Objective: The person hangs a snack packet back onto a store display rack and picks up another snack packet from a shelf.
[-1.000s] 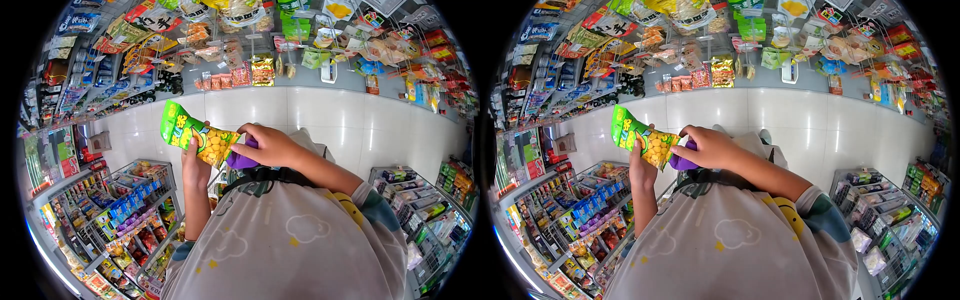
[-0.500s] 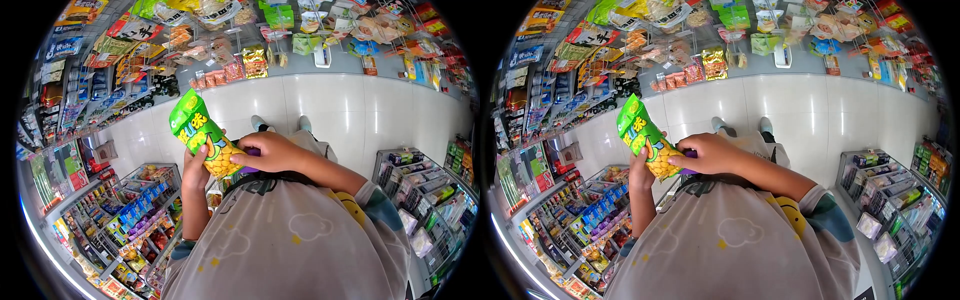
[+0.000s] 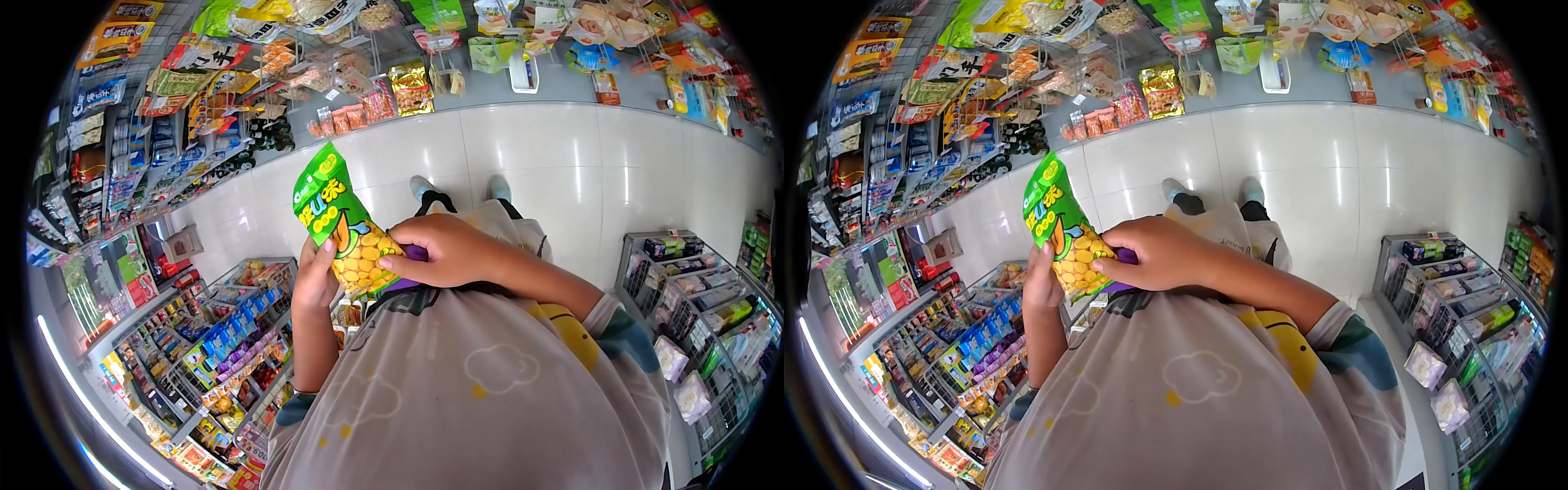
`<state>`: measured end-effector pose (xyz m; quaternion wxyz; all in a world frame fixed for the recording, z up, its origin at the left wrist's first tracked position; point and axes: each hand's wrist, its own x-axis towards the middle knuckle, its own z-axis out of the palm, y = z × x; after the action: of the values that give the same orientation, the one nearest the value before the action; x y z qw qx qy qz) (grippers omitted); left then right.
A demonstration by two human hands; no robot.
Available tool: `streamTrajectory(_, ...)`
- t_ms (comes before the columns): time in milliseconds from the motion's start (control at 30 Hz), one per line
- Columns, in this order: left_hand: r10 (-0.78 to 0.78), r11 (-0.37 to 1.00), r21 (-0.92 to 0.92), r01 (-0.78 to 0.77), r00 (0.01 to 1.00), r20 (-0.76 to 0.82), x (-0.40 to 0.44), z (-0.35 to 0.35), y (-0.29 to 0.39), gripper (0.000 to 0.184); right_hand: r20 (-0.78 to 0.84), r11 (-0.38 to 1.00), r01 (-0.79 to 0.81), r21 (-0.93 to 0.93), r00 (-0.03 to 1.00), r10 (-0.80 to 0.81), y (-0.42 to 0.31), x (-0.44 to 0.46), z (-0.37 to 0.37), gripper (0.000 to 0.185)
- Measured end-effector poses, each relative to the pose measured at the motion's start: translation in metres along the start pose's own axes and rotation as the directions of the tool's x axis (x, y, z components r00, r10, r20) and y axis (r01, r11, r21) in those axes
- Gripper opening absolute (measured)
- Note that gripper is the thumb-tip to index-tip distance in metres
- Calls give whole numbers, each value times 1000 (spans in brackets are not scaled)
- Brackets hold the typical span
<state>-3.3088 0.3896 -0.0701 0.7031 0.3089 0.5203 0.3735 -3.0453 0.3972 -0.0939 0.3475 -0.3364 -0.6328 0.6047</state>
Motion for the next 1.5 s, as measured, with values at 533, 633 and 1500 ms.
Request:
streamTrajectory(533, -39, 995, -95, 28, 993, -113, -11, 64, -32, 52, 31, 1000, 4, 0, 1000, -4, 8, -46, -39, 33)
streamTrajectory(633, -57, 991, -129, 39, 988, -141, -18, 76, -47, 55, 38, 1000, -20, -16, 999, 20, 2, -58, -48, 32)
streamTrajectory(1500, -77, 902, -431, -19, 976, -204, -91, 112, -124, 63, 206, 998, -59, -6, 977, 59, -4, -69, -34, 34)
